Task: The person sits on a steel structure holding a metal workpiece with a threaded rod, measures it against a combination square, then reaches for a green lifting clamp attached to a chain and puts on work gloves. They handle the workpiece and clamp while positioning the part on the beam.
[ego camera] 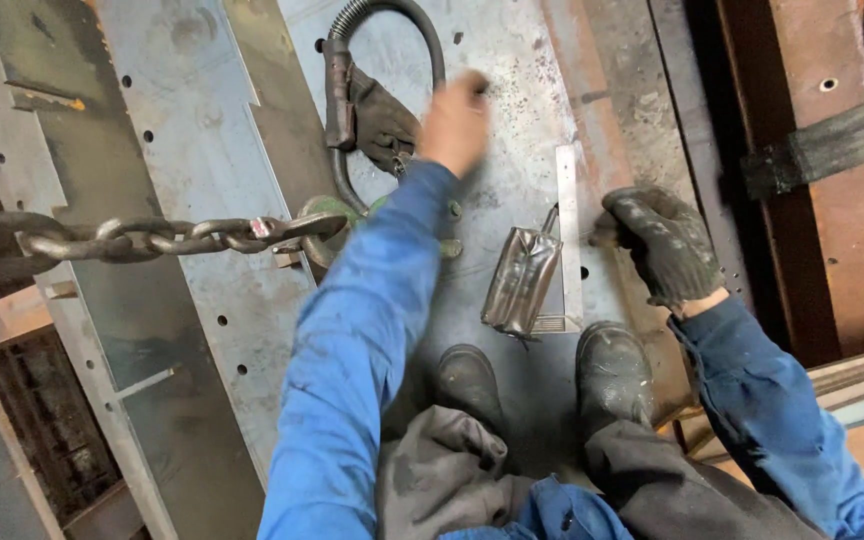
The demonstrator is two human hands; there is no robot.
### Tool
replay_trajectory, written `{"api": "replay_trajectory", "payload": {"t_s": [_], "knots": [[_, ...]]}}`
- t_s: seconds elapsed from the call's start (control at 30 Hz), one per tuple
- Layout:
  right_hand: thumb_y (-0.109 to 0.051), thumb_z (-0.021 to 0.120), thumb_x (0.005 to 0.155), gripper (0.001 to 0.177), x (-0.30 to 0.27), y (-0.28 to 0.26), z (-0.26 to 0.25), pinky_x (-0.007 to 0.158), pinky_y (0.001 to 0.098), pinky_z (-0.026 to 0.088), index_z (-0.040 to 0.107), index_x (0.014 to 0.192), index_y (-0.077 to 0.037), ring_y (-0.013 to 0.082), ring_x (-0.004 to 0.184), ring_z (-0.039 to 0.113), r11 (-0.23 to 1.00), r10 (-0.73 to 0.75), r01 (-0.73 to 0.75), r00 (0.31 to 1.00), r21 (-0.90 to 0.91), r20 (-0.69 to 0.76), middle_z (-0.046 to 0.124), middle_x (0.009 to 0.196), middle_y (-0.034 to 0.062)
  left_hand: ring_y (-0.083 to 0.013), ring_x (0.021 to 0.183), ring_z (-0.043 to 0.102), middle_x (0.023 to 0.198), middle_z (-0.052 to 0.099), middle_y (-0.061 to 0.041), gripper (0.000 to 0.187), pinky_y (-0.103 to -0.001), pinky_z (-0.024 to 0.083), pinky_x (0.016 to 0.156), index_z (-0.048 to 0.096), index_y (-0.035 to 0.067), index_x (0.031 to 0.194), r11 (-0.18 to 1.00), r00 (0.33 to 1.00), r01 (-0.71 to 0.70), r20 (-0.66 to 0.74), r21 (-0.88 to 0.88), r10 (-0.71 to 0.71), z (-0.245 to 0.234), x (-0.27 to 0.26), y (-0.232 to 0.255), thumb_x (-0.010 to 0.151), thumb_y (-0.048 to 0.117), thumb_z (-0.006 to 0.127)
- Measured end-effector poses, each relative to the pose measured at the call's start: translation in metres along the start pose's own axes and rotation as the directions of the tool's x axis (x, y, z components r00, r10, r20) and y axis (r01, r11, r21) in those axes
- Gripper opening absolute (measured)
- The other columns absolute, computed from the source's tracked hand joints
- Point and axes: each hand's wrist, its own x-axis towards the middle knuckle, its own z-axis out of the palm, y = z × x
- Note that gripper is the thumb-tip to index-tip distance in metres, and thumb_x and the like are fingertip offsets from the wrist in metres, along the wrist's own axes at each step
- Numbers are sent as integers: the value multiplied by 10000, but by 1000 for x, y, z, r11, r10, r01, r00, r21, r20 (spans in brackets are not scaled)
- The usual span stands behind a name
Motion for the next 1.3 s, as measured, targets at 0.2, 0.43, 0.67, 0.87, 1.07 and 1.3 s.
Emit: {"api": "replay_trajectory", "payload": {"t_s": [0.2, 0.43, 0.67, 0.87, 1.07, 1.3], "knots": [[-346, 522, 1118, 469, -21, 9, -11, 627, 365, 499, 603, 787, -25, 218, 635, 560, 994, 81, -80, 997, 79, -7, 572, 689, 104, -381, 963, 696, 1183, 625, -167, 215, -498, 554, 782, 719, 102, 1071, 761, 984, 179, -117, 623, -136, -23, 22, -109, 886, 98, 610], [-395, 518, 1096, 552, -23, 23, -28, 582, 392, 517, 582, 701, -14, 257, 542, 569, 973, 223, -216, 971, 75, -91, 533, 579, 116, -344, 958, 717, 1158, 657, -124, 209, -495, 557, 764, 743, 160, 1061, 688, 974, 227, -146, 690, -175, -17, 35, -134, 1004, 162, 542], [-318, 506, 1123, 434, -26, 35, -38, 631, 404, 509, 642, 865, 4, 262, 645, 608, 982, 168, -148, 968, 117, -185, 633, 729, 142, -296, 1083, 723, 1213, 721, -170, 285, -406, 561, 940, 647, 31, 1280, 987, 895, -141, -435, -80, 93, -40, 36, -56, 1021, 149, 665], [-302, 480, 1091, 396, -19, 26, -29, 864, 450, 601, 608, 1224, 48, 308, 941, 716, 940, 39, -38, 999, 338, 2, 714, 1020, 197, -206, 1125, 691, 1236, 690, -85, 295, -395, 574, 943, 626, 84, 1273, 269, 987, 96, 127, -958, 100, -50, -34, 60, 997, 189, 632], [-308, 539, 1040, 468, -31, -2, -3, 939, 394, 586, 549, 1379, 14, 251, 1072, 699, 891, -27, -55, 984, 450, 175, 694, 1213, 165, -222, 997, 680, 1113, 693, -90, 184, -385, 555, 901, 664, 34, 1169, -156, 836, 541, 508, -826, 208, 10, -74, 17, 1062, 178, 620], [-233, 682, 998, 376, -43, -21, -2, 630, 285, 454, 698, 1316, -34, 139, 755, 551, 991, 127, -132, 973, -16, -193, 710, 1015, 65, -194, 985, 673, 1107, 696, -64, 252, -377, 561, 938, 636, 57, 1210, 24, 845, 529, 529, -848, 71, -21, -84, 57, 978, 154, 620]]}}
